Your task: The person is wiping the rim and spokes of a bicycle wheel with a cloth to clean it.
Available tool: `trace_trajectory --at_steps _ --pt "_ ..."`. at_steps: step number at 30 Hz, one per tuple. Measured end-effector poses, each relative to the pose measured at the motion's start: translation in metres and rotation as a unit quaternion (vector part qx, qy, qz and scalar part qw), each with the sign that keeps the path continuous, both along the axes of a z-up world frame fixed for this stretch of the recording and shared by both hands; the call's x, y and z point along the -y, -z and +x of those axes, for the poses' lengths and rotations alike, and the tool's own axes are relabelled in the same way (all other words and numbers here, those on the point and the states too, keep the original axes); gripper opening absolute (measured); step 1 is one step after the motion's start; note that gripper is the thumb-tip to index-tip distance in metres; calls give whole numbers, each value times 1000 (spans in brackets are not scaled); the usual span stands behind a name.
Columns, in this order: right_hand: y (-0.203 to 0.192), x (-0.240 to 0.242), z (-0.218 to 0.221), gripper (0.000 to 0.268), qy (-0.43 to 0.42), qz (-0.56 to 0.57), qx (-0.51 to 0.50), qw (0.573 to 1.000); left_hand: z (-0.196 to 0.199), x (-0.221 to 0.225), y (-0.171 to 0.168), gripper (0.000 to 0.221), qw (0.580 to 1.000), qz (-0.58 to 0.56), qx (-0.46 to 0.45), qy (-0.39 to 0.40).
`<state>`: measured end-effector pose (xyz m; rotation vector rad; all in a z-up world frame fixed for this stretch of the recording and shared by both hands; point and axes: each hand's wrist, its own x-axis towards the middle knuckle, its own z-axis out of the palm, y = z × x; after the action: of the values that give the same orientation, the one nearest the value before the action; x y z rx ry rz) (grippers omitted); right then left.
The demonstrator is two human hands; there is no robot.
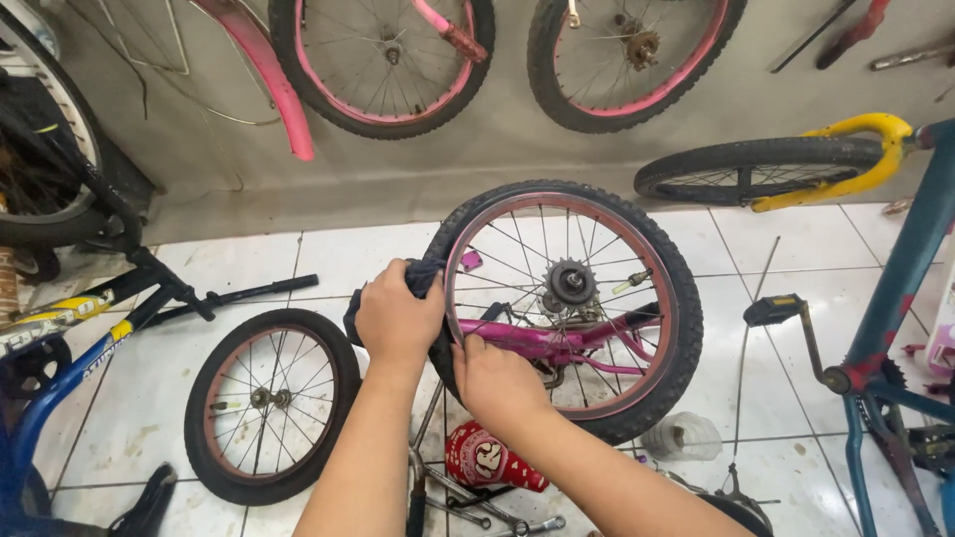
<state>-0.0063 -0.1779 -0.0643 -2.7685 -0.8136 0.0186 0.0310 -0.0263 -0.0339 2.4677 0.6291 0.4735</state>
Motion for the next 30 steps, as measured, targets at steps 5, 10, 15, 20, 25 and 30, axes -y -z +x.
trace_trajectory --at_steps 5,10,15,20,25,30 --pt "4 0 3 33 3 5 -4 1000 14 -5 -11 33 998 -44 -35 -13" --pt "4 -3 -1 35 24 11 -2 1000 21 -10 -17 39 995 -80 -56 21" --pt "5 -5 -3 31 46 89 11 995 35 -4 -13 50 993 85 -8 84" --pt "3 -7 -3 31 44 94 7 995 51 -3 -15 37 987 130 -10 89" --pt "6 -6 -2 32 49 83 11 995 61 4 -21 31 987 128 -52 77" --pt "6 -7 0 34 53 91 -47 993 46 7 -10 34 982 142 111 55"
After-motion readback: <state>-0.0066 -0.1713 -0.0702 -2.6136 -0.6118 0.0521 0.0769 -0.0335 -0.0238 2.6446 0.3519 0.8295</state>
